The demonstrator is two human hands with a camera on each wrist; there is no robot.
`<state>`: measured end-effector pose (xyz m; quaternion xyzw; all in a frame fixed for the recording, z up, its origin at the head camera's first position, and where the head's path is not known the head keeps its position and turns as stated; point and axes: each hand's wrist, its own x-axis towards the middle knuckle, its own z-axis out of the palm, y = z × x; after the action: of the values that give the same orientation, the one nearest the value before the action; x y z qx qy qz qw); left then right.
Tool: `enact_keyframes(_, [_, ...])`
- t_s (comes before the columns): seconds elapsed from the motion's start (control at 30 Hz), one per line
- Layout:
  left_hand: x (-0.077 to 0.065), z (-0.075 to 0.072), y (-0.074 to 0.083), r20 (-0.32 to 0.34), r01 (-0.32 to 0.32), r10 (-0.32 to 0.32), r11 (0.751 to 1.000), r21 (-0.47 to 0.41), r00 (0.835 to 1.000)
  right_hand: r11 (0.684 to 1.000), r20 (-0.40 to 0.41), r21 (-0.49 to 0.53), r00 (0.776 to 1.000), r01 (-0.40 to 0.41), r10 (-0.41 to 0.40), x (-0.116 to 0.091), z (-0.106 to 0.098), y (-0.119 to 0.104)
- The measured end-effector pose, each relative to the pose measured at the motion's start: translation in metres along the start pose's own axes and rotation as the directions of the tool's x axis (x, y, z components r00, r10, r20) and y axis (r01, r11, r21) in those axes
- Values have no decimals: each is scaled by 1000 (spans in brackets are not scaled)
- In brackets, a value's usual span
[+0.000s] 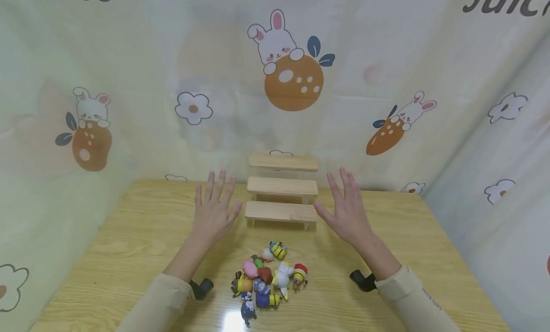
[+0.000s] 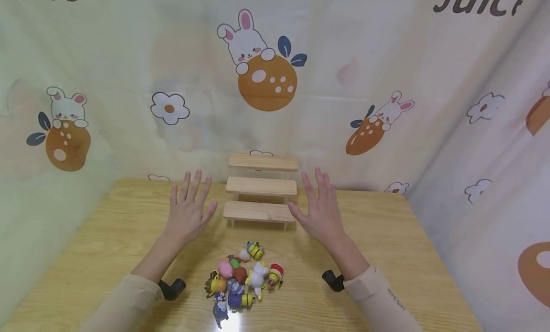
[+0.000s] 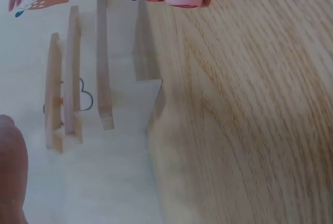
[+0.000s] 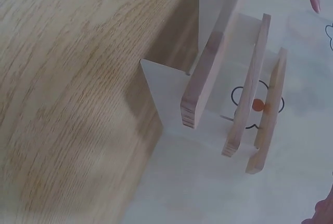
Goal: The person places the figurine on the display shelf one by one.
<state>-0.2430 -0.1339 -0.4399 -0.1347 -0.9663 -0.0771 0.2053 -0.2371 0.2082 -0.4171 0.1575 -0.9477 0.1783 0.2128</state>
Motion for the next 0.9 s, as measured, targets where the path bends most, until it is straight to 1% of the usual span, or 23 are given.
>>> enact_keyframes(0.13, [3, -1, 1, -14, -19, 18, 998, -56, 1000, 1000, -8, 5, 1000, 9, -9, -2, -2, -2])
enact_keyframes(0.2, [4, -1, 1, -26, -38, 35, 993, -115, 999, 1000, -16, 26, 1000, 13, -12, -3, -3, -5])
enact_keyframes(0.27, [5, 0, 0, -58, -62, 51, 978, -200, 997, 998, -28, 60, 999, 18, -16, -5, -4, -8])
enact_keyframes(0.33, [5, 2, -1, -90, -88, 64, 953, -291, 994, 995, -48, 97, 999, 27, -22, -8, -4, -11])
enact_keyframes(0.4, [6, 5, -2, -121, -106, 64, 920, -378, 991, 990, -78, 131, 996, 52, -42, -11, -3, -13])
enact_keyframes(0.47, [8, 9, -3, -147, -121, 61, 886, -447, 987, 984, -97, 161, 993, 80, -65, -14, -1, -14])
enact_keyframes(0.57, [11, 14, -3, -170, -129, 42, 830, -543, 985, 976, -94, 189, 991, 112, -96, -19, 4, -13])
enact_keyframes(0.63, [12, 18, -4, -181, -135, 29, 783, -607, 983, 971, -62, 208, 992, 120, -109, -22, 9, -12])
enact_keyframes(0.73, [15, 23, -6, -185, -133, 5, 714, -688, 983, 965, 12, 233, 992, 120, -126, -27, 16, -11])
enact_keyframes(0.9, [21, 39, -11, -136, -80, -43, 623, -778, 990, 951, 128, 275, 975, 142, -182, -42, 23, -11])
